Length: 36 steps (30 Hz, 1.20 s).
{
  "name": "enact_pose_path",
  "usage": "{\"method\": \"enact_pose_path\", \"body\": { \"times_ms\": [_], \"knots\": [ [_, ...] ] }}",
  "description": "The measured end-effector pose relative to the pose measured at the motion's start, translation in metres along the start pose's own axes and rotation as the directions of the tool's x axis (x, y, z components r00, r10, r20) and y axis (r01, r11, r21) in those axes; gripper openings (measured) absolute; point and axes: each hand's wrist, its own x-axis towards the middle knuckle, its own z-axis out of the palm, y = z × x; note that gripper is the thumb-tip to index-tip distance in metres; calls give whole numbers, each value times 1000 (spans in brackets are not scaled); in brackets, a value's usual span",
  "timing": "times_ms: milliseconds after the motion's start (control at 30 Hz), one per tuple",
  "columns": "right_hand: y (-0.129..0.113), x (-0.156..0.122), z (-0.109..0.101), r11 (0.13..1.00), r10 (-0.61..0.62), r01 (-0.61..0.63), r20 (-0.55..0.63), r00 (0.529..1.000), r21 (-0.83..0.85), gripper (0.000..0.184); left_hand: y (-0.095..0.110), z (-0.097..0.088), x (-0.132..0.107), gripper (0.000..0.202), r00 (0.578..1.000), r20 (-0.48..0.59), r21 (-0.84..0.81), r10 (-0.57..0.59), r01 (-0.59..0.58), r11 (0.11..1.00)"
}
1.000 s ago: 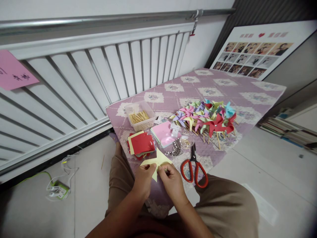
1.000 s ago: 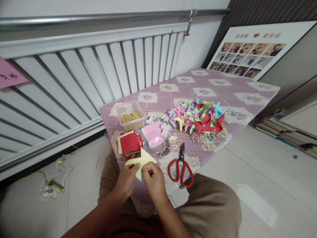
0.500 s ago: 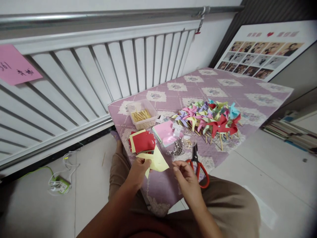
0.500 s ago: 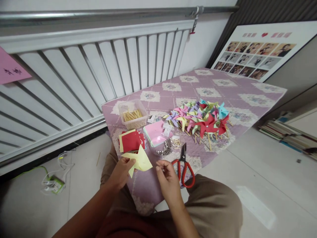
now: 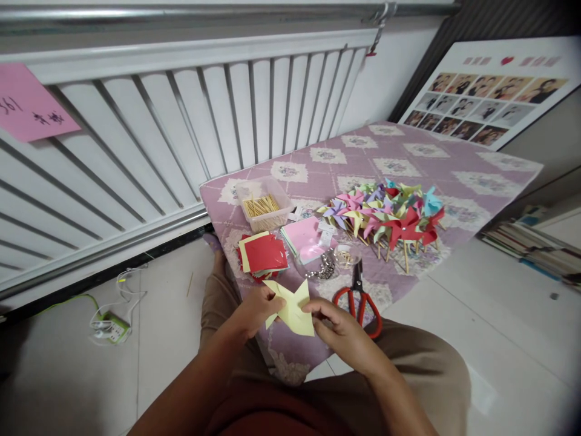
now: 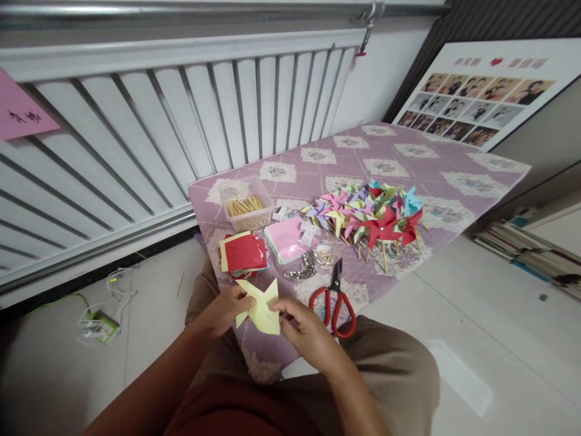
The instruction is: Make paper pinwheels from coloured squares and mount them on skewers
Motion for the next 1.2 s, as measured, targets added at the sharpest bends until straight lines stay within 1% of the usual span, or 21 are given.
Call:
{"method": "enact_pose_path", "body": {
  "times_ms": [100,167,267,367,467,633,800,1000,1200],
  "knots": [
    [0,1,0,1000,9,-10,24,1000,10,15,-6,0,1,14,1000,-6,65,-24,24,998],
    [3,3,1,999,26,-27,30,999,36,10,-9,1,2,14,998,-37,129,-46,50,990],
    [13,5,5,996,62,-64,32,998,64,13,-13,3,6,13,995,-82,206,-62,78,975],
    [23,8,13,993,93,-91,-18,996,70,15,-17,6,12,11,991,-118,213,-66,90,973],
    [31,12,22,987,129,-121,-69,989,106,18,-26,7,20,10,984,-164,221,-75,111,969],
    [41,18,35,973,195,-176,-123,973,149,20,-41,4,28,13,982,-164,199,-94,126,972],
    [46,18,42,975,210,-190,-197,958,119,23,-38,6,28,10,977,-178,199,-114,150,968],
    [41,18,44,984,180,-175,-250,951,41,25,-35,7,26,7,980,-173,250,-98,140,958],
    [40,18,46,985,174,-173,-268,948,28,23,-38,5,27,11,982,-161,281,-99,141,949]
  ]
}}
